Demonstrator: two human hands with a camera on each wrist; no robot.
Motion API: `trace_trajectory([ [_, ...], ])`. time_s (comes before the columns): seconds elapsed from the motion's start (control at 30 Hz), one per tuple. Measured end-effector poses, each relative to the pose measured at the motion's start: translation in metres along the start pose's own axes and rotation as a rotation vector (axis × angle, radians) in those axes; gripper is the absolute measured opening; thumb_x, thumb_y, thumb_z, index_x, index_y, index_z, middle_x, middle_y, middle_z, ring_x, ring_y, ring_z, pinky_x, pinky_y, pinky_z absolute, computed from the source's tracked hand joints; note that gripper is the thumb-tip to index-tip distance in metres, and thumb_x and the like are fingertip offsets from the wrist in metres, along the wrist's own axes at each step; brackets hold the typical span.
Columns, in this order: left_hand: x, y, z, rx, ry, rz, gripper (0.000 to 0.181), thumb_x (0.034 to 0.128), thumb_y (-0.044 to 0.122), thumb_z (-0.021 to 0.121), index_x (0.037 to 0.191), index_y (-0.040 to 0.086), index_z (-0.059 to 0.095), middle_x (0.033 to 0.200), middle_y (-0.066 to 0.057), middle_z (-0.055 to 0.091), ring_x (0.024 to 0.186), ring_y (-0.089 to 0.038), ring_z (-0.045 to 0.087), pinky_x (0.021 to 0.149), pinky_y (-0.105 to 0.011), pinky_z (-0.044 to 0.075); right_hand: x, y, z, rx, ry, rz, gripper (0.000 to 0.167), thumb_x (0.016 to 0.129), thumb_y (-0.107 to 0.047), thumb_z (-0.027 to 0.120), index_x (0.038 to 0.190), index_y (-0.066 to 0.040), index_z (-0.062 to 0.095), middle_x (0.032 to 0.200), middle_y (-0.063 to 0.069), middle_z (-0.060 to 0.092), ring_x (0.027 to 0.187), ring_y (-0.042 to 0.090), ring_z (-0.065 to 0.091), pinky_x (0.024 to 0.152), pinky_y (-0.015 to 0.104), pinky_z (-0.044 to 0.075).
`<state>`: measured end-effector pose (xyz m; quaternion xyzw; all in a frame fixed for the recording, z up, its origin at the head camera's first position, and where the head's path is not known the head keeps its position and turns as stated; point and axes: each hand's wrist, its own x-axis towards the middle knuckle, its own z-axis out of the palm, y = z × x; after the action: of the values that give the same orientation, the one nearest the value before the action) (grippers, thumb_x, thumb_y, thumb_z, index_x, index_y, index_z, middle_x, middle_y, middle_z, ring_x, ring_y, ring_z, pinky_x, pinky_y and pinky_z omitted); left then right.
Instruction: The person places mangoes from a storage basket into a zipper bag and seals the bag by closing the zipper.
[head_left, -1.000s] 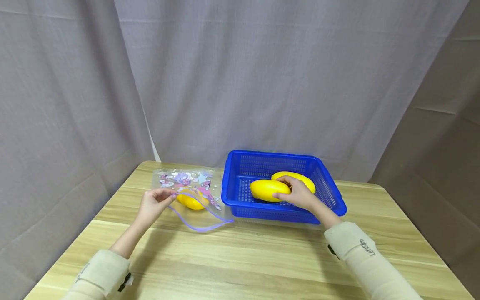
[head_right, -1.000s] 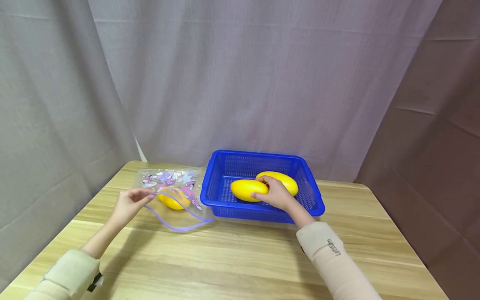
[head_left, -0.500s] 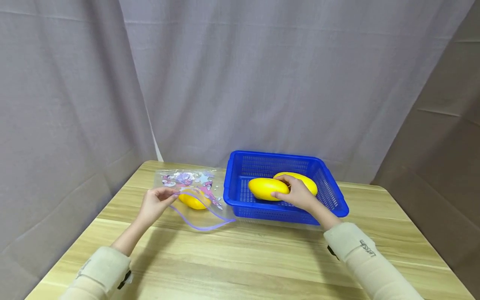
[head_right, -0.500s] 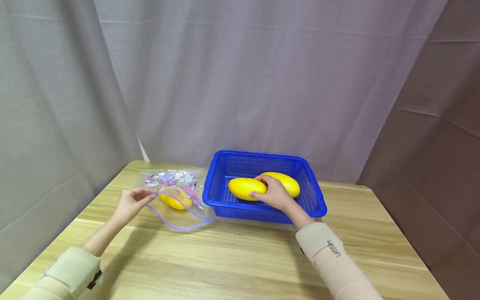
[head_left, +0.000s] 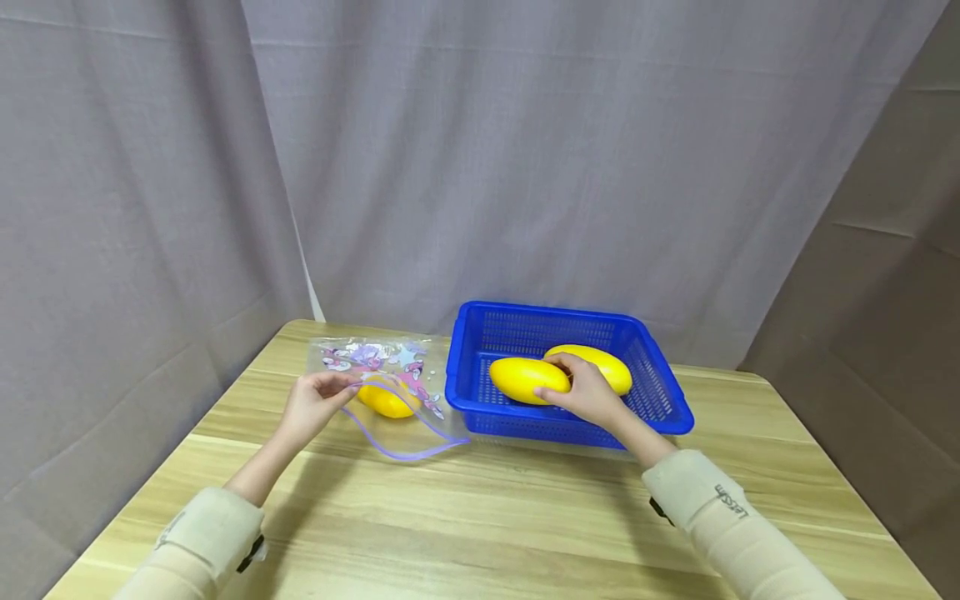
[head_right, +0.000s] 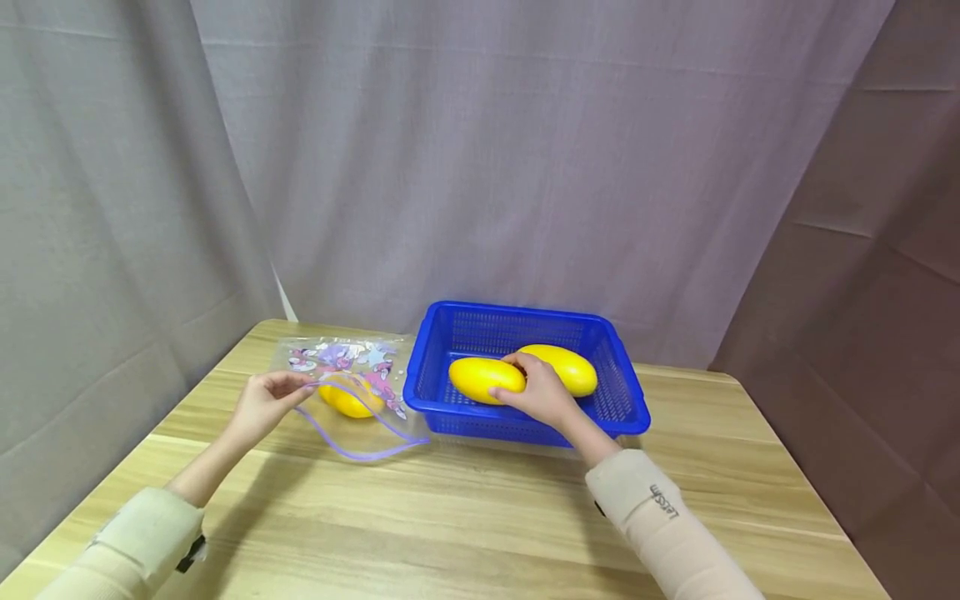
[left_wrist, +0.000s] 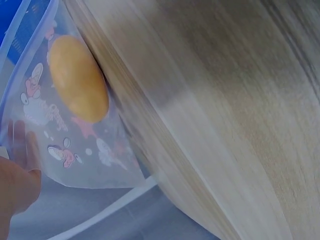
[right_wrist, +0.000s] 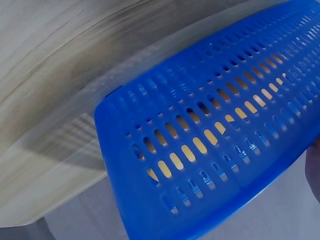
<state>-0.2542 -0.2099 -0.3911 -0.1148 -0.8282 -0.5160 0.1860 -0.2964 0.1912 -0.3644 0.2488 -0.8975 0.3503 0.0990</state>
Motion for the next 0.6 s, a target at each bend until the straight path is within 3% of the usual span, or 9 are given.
trace_trajectory([
  [0.3,-0.001,-0.002,0.000,-0.016,-0.017,0.008,0.015,0.0835,-0.001,0.067,0.095,-0.010,0.067,0.094,-0.026,0.070,0.073,0.009,0.059,0.071,-0.009,0.051,-0.006,0.002,0.010,0.009,0.031,0.017,0.052,0.082,-0.026,0.073,0.122,0.001,0.055,0.112,0.017,0.064,0.086,0.020,0.060,0.070,0.028,0.051],
  [0.6,-0.003,-0.003,-0.001,-0.046,0.006,-0.006,0.015,0.0831,-0.002,0.066,0.096,-0.011,0.066,0.095,-0.028,0.069,0.074,0.009,0.061,0.073,-0.007,0.050,-0.005,-0.008,0.014,-0.005,0.107,0.041,0.054,0.081,-0.027,0.074,0.123,0.002,0.055,0.115,0.018,0.064,0.087,0.022,0.059,0.071,0.030,0.049],
])
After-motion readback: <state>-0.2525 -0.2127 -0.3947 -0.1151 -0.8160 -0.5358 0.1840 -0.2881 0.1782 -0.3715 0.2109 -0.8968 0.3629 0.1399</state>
